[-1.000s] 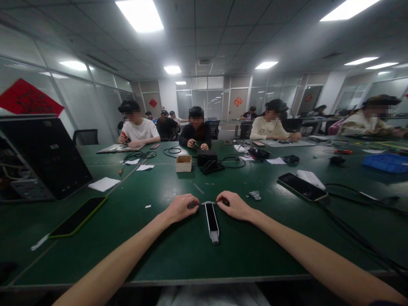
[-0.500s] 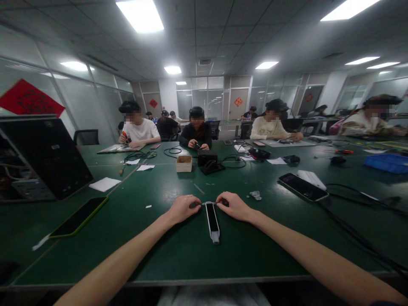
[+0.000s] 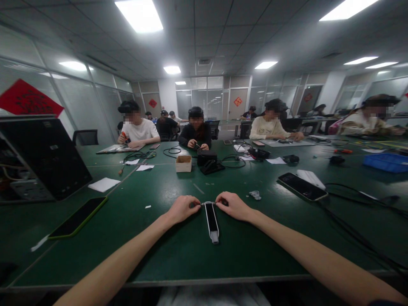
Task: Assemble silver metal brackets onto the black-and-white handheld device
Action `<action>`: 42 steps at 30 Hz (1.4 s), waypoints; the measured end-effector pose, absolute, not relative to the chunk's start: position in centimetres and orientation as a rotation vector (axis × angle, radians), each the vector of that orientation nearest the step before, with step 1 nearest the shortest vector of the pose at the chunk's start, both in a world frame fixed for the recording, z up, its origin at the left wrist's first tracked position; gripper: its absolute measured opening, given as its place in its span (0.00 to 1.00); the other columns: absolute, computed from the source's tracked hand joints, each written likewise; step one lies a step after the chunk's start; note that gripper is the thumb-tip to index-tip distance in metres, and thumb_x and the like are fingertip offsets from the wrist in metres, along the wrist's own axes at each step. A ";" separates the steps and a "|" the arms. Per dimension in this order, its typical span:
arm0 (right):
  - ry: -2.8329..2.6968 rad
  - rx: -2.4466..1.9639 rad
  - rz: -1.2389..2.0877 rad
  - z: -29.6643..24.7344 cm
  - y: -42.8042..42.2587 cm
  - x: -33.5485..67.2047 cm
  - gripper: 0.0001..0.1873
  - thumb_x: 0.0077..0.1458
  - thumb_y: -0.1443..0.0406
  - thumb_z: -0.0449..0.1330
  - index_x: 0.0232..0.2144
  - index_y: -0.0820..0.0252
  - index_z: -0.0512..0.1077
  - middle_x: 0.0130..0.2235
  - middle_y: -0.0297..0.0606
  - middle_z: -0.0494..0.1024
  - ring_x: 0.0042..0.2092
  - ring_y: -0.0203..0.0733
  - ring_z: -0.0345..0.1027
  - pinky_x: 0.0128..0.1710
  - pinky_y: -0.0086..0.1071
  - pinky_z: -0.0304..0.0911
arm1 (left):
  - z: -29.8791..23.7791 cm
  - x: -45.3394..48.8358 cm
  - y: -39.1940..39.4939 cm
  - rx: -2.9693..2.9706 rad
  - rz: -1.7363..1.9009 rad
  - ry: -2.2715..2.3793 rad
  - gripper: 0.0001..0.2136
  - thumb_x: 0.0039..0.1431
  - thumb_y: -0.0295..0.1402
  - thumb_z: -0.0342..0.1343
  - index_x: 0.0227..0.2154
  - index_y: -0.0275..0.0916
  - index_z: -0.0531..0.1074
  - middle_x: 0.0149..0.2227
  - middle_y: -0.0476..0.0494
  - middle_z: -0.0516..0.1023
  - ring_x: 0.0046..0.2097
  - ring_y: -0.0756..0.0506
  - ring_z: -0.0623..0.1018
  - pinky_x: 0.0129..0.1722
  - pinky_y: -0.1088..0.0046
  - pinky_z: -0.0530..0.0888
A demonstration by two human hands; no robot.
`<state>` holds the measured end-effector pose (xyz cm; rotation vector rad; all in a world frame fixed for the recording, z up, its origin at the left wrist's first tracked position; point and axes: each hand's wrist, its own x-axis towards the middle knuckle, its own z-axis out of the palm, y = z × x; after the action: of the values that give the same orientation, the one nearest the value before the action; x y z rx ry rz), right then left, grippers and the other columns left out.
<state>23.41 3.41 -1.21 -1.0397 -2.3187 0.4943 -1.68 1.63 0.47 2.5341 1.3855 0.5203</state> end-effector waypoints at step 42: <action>-2.354 -1.069 0.505 -1.2 3.6 23.5 0.08 0.58 0.63 0.57 0.36 0.61 0.74 0.36 0.37 0.74 0.34 0.38 0.66 0.34 0.31 0.63 | 0.9 -1.5 1.3 2.446 0.586 1.421 0.10 0.58 0.35 0.54 0.38 0.39 0.78 0.36 0.48 0.81 0.34 0.47 0.76 0.36 0.73 0.71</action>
<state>23.47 3.59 -1.20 -1.0695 -2.3543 0.5050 -1.50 1.34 0.92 2.4462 1.4212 0.5861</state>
